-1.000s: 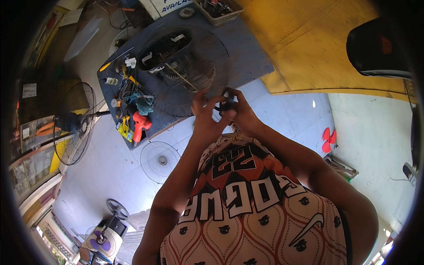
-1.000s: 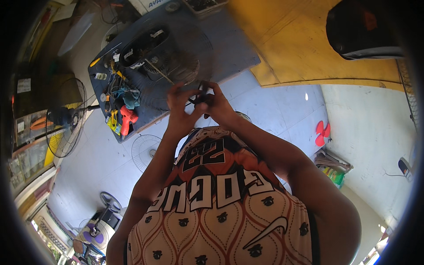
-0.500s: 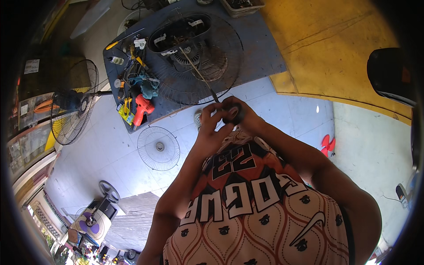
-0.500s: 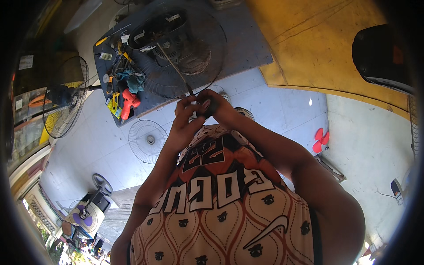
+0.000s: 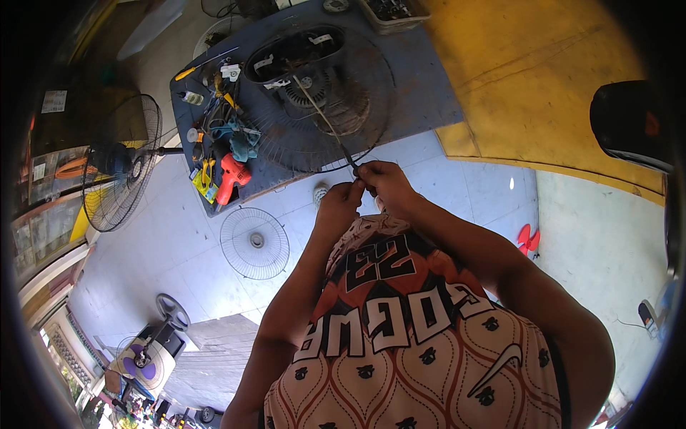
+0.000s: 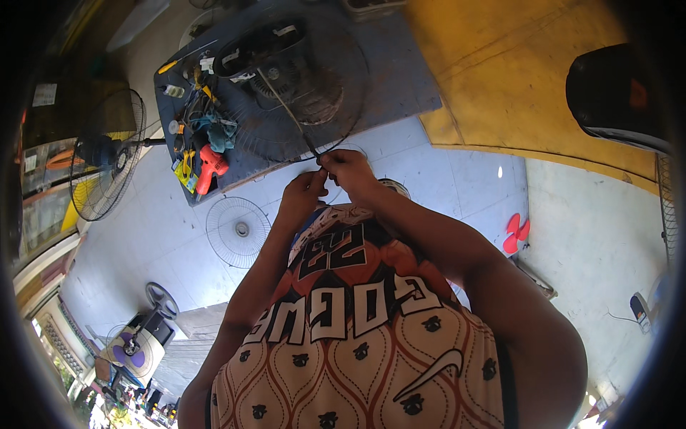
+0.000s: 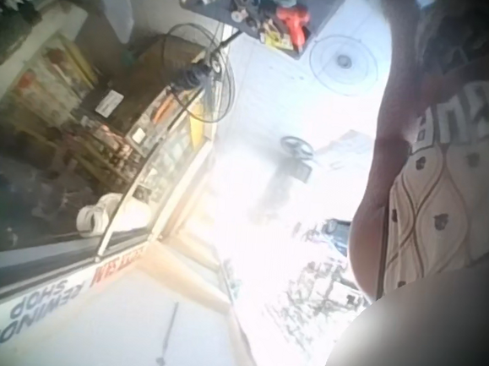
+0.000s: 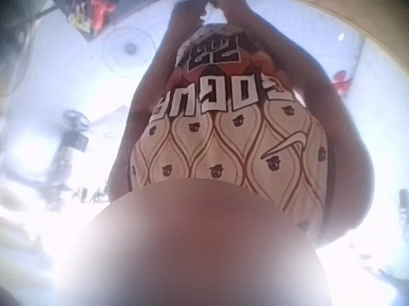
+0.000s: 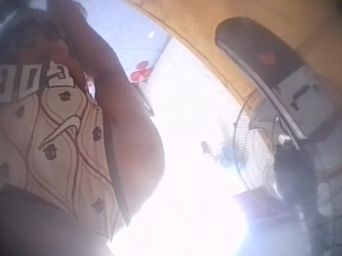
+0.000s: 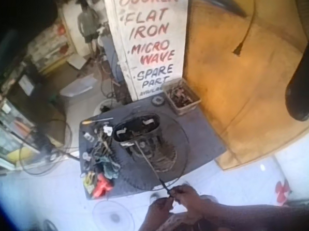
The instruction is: The person wipes the fan motor housing and cage with a cloth, then moves to a second fan on the floor and wipes its cage. The person handles a small black box and a roll of tape before returning to wipe the first fan's motor and cage again.
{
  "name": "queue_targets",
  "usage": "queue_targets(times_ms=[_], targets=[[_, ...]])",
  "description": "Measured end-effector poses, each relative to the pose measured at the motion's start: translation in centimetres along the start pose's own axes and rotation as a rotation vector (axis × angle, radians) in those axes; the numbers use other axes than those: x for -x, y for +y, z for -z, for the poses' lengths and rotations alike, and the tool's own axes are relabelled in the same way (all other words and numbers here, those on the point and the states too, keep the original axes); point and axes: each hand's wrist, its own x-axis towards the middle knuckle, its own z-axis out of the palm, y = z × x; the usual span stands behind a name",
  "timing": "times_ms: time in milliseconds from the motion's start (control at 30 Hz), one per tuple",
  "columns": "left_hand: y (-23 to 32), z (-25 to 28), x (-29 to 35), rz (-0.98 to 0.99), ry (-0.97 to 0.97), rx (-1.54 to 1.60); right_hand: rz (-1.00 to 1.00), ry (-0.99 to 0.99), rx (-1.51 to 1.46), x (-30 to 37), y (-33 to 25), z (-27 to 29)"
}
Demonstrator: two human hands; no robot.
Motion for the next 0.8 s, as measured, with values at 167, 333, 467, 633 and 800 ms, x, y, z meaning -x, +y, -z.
queue_targets(times_ms=[167, 333, 467, 633, 800], targets=[[-1.4, -0.9, -0.9, 0.023, -0.015, 0.102, 0.010, 0.078, -0.076, 0.9, 0.3, -0.5], [-0.2, -0.7, -4.4, -0.223, -0.022, -0.119, 0.090, 0.063, -0.154, 3.2, -1.8, 0.5], [2.0, -1.2, -6.6, -0.499, -0.001, -0.233, 0.106, 0.184, -0.434, 4.5, -2.2, 1.0], [3.3, -2.3, -8.6, -0.848, -0.034, -0.276, -0.061, -0.008, -0.758, 3.6, -1.9, 3.6], [3.2, -1.6, -7.2, -0.455, -0.013, 0.087, 0.084, -0.073, -0.548, 3.3, -2.1, 3.8]])
